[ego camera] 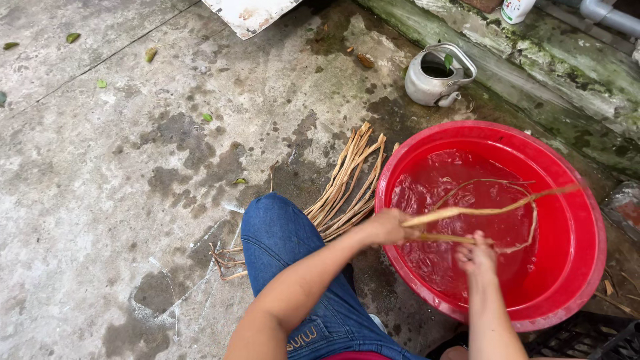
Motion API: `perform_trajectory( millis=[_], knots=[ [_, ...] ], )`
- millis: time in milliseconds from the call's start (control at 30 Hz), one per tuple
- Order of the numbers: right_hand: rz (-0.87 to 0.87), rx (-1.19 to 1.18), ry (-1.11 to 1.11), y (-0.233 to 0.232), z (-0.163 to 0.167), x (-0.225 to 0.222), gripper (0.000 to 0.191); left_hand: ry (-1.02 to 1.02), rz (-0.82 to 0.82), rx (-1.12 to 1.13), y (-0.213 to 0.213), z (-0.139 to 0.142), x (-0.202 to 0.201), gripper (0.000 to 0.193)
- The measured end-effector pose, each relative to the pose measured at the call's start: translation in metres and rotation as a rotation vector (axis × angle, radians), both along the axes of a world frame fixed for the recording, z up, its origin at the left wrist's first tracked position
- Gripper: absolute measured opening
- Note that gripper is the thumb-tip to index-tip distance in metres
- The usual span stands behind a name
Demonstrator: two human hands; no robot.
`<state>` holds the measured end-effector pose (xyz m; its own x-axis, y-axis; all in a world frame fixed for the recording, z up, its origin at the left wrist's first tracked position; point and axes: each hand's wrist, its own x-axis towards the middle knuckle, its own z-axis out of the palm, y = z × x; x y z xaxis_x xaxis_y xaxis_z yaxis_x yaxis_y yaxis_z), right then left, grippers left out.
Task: The person sits on the wet concrete ground beside a red basin of water and works through a pile of long dried leaves. They dip each leaf into the water, flex and bend it under the surface, then lift it out and set it aside, taking the next leaf one at a time.
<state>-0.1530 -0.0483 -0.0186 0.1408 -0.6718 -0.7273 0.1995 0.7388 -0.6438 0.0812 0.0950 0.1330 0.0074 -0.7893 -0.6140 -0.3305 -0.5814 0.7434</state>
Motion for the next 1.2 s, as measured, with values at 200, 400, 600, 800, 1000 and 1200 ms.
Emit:
perform_trajectory(
  millis=[200,400,600,800,1000,1200],
  knots=[
    [-0.266,0.034,-0.028,-0.021,0.007,-0.07,0.037,0.135,0.265,-0.134,0.035,0.036,0.104,0.027],
    [-0.381,0.108,0.03,-0.029,0.005,-0.099,0.045,0.201,0.44,-0.3,0.066,0.056,0.148,0.019],
    [0.099,-0.04,0.354,-0.026,0.027,-0.049,0.053,0.063,0.42,-0.219,0.044,0.034,0.117,0.018],
    [0.478,-0.237,0.164,0.028,0.069,0.042,0.05,-0.27,0.042,-0.118,0.002,-0.014,0.038,0.027],
    [0.468,-0.024,-0.251,0.061,0.07,0.073,0.033,-0.314,-0.097,-0.217,0.0,-0.037,0.0,0.029],
    [0.207,-0.028,-0.241,0.021,0.02,0.041,0.028,-0.268,-0.168,-0.164,0.008,-0.039,-0.004,0.031]
  ],
)
